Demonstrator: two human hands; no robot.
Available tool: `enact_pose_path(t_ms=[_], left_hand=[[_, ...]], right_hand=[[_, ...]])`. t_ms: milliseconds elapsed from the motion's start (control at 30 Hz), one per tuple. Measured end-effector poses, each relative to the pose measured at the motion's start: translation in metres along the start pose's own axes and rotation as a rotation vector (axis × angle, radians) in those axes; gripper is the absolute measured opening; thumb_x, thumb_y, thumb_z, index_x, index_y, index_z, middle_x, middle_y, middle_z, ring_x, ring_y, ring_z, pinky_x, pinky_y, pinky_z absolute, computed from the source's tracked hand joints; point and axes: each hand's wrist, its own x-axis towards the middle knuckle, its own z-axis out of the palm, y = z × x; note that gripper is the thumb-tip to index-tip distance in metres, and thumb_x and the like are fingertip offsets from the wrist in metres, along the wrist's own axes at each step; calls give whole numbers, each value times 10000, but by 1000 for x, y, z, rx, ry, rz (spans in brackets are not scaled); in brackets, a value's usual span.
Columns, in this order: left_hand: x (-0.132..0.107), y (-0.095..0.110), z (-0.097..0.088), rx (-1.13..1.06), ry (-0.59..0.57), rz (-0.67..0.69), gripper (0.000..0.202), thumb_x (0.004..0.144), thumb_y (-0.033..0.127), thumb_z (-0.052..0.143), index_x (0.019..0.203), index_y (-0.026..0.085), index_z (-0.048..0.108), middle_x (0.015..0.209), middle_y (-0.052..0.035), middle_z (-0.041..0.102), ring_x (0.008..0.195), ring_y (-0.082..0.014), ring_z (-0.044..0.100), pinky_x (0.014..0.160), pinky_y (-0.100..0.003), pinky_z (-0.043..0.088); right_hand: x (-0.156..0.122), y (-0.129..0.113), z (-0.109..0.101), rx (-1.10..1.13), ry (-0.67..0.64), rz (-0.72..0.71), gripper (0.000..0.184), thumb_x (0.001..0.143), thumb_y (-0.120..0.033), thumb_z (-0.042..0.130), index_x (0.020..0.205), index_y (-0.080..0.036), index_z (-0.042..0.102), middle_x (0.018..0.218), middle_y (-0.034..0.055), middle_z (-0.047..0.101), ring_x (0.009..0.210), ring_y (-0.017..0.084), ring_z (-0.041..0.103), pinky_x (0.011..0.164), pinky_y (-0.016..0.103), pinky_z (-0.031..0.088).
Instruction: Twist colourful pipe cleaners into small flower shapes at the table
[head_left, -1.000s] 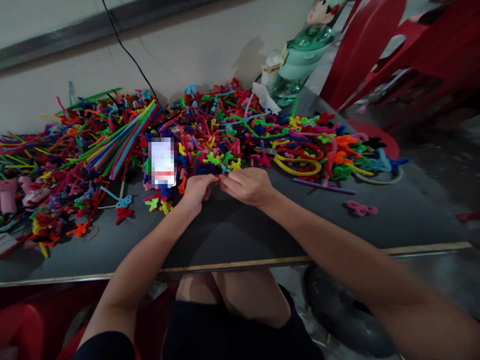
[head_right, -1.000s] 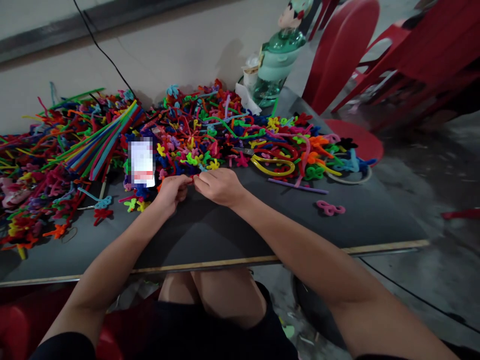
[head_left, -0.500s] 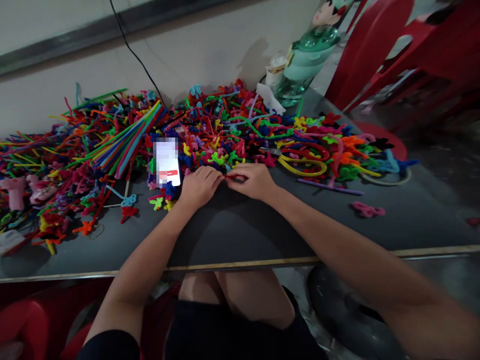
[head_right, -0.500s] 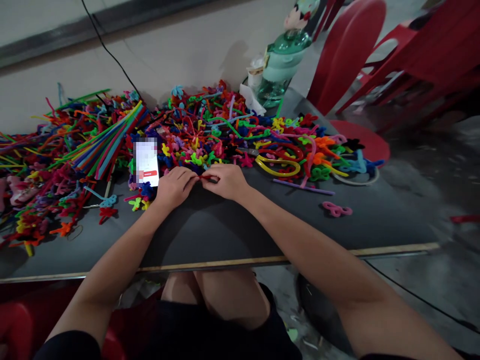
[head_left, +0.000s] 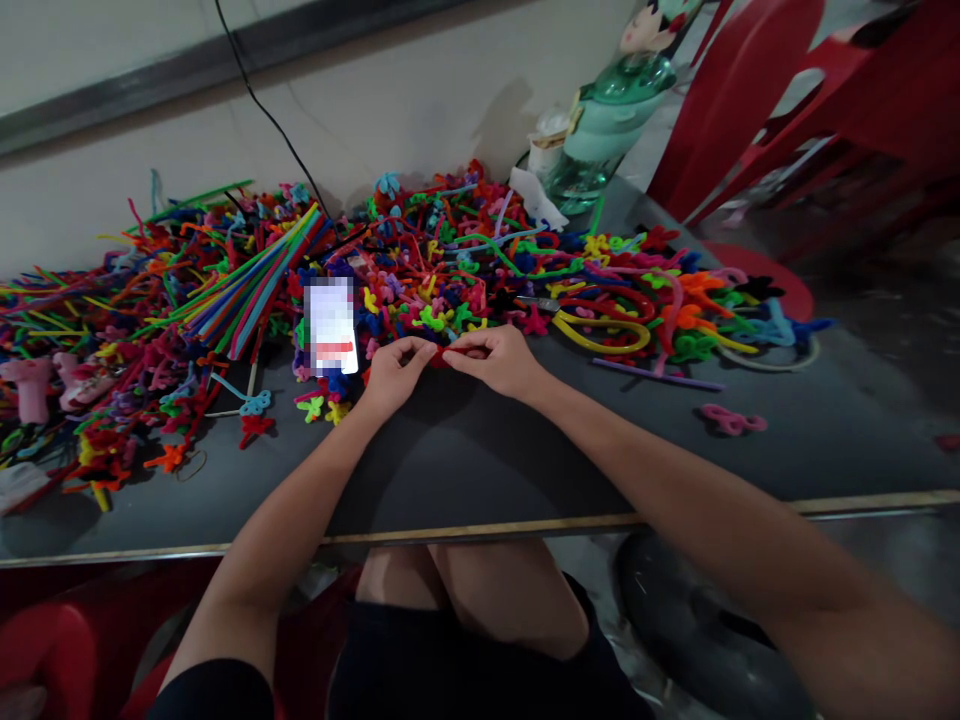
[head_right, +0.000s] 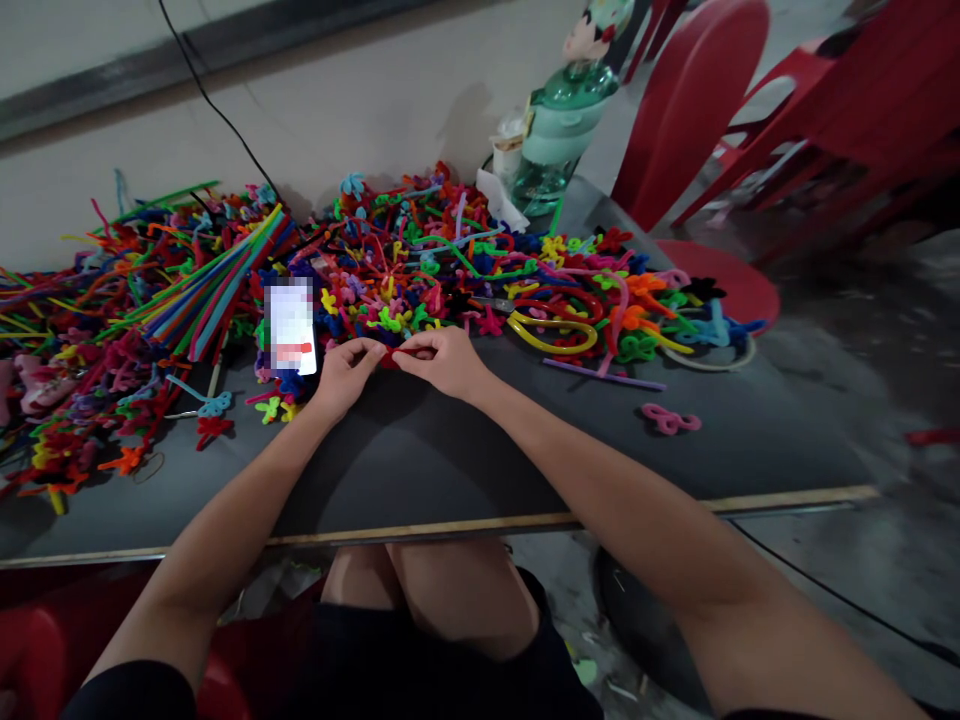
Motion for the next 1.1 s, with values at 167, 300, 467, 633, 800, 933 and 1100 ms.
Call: enact_pose_path(t_ms=[167, 300, 467, 633, 800, 933, 1100], left_hand=[[1, -4, -4, -65, -91, 8, 237, 864, 390, 577, 802, 168, 631, 658, 5, 576, 588, -95, 483, 594, -242, 420], [2, -4, -5, -17, -144, 73, 215, 881, 369, 557, 827, 172, 622, 730, -5, 598, 657, -105, 520, 665, -254, 453], [4, -6, -5, 50, -196, 180, 158, 894, 294, 529, 818, 178, 604, 787, -14, 606, 751, -122, 556, 755, -275, 469], [2, -6, -3, 51, -174, 95, 147, 923, 278, 489, 883, 182, 593, 759, -6, 605, 664, -106, 552, 676, -260, 479], [0, -3, 0, 83, -66, 41, 81, 876, 230, 574, 911, 179, 626, 843, -27, 675, 675, -107, 597, 665, -258, 500], [0, -2, 2, 150, 25, 45, 75, 870, 218, 583, 856, 182, 647, 812, -24, 694, 741, -134, 636, 714, -286, 512], [0, -3, 4, 175, 68, 81, 84, 877, 211, 581, 899, 183, 658, 877, -40, 706, 812, -146, 653, 757, -298, 516]], right_hand=[[5, 8, -1, 117, -55, 62, 323, 704, -450, 650, 701, -133, 710, 479, -47, 401, 474, 63, 292, 474, 247, 230], [5, 9, -1, 109, -114, 72, 334, 699, -460, 650, 695, -131, 706, 474, -47, 394, 470, 60, 276, 473, 252, 214], [5, 12, -2, 114, -187, 76, 315, 693, -444, 658, 683, -133, 708, 458, -49, 393, 459, 56, 266, 465, 254, 193], [7, 15, -1, 119, -123, 95, 334, 695, -468, 673, 695, -137, 718, 462, -48, 397, 472, 58, 278, 467, 251, 197], [8, 12, 0, 72, -63, 71, 337, 724, -471, 669, 718, -142, 740, 471, -31, 471, 473, 63, 329, 468, 244, 231], [6, 8, 0, 44, -81, 29, 327, 765, -452, 642, 793, -151, 765, 617, 23, 655, 525, 90, 478, 504, 236, 328], [5, 10, 1, -45, -26, -3, 303, 806, -422, 612, 814, -161, 766, 686, 39, 710, 575, 120, 562, 550, 246, 379]])
